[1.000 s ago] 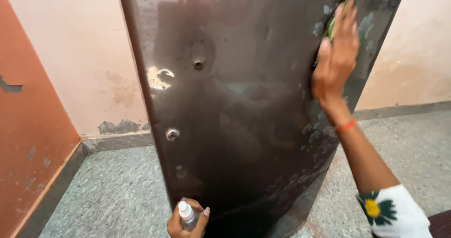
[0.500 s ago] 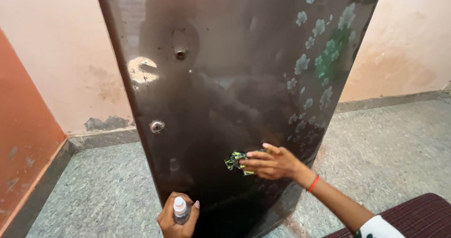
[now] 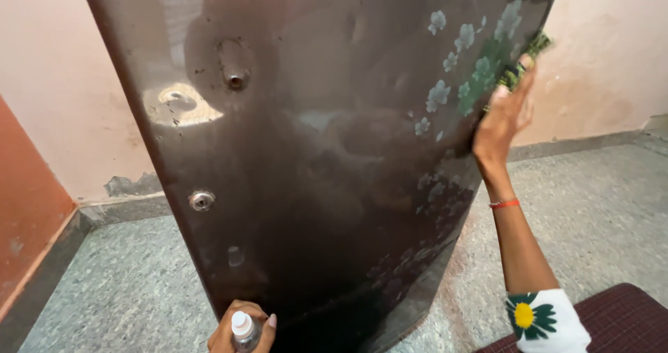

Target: The person sits on a mat and cleans a dark metal door using a spray bottle and a patterned cloth. They repeatedly spray the door surface and wipe it with the cloth, focusing on different areas throughout the clip.

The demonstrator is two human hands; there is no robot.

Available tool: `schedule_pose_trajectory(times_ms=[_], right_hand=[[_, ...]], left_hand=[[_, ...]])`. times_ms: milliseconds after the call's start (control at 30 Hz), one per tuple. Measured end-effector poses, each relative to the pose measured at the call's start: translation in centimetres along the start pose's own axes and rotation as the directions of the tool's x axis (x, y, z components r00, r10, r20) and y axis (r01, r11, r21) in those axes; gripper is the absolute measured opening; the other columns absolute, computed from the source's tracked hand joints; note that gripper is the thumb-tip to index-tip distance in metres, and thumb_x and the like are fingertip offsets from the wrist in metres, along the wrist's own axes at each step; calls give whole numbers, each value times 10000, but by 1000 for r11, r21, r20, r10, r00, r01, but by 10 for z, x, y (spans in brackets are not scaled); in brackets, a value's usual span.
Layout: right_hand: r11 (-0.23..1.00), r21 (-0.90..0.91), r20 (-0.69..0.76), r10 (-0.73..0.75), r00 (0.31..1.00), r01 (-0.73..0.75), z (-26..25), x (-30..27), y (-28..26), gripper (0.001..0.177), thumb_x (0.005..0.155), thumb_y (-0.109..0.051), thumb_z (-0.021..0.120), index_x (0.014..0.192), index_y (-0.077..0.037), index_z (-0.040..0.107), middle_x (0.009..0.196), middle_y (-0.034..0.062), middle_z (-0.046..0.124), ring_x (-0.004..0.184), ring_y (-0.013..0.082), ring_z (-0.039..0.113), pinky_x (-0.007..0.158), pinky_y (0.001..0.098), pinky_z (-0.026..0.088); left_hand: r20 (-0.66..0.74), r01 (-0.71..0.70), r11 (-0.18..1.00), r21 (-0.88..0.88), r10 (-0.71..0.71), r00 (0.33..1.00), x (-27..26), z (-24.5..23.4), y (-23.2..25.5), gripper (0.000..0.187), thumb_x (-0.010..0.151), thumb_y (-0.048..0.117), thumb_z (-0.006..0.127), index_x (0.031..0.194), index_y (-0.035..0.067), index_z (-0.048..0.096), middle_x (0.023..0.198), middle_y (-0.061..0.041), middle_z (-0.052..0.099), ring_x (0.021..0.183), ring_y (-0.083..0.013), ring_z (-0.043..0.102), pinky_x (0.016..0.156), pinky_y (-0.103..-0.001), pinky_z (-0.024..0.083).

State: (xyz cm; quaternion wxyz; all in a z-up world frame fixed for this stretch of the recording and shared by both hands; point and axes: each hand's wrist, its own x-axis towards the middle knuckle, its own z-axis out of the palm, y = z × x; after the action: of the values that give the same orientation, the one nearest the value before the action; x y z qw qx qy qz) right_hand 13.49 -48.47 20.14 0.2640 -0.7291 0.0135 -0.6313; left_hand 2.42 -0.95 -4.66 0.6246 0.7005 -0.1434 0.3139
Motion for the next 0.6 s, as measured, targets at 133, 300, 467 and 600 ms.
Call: schedule_pose_trajectory(times_ms=[133,300,467,600], right_hand=[[960,107,-30,265,964,-260,7,-46,63,553,1180,-326,314,1674,-86,247,1768,115,211,1652,268,187,1363,450,134],[984,53,-5,169,986,-168,8,-191,31,580,1151,-238,300,1662,-24,129,1752,176,125,1627,330,100,1291,525,66],[955,-61,30,292,956,-289,14,-307,-48,576,1119,-215,289,1647,-40,140,1740,188,99,1618,338,77,1264,518,83],[978,31,178,199,964,-208,13,-378,-110,610,1098,-214,334,1630,15,143,1723,221,41,1597,329,79,1238,481,110]], left_hand=[[-18,-54,997,-54,53,998,0,3,-3,199,669,-44,802,758,45,647,696,-101,686,672,-165,705,690,-292,556],[-99,-100,990,-98,90,991,-4,8,11,200,687,-62,771,797,37,636,722,-101,673,671,-153,677,674,-271,528],[-125,-122,968,-219,96,988,-7,11,32,190,729,-67,740,830,29,611,772,-81,643,696,-134,613,665,-250,480],[-86,-93,992,-88,85,993,-5,4,39,168,748,-12,761,803,44,613,736,-45,646,630,-115,611,593,-247,469]])
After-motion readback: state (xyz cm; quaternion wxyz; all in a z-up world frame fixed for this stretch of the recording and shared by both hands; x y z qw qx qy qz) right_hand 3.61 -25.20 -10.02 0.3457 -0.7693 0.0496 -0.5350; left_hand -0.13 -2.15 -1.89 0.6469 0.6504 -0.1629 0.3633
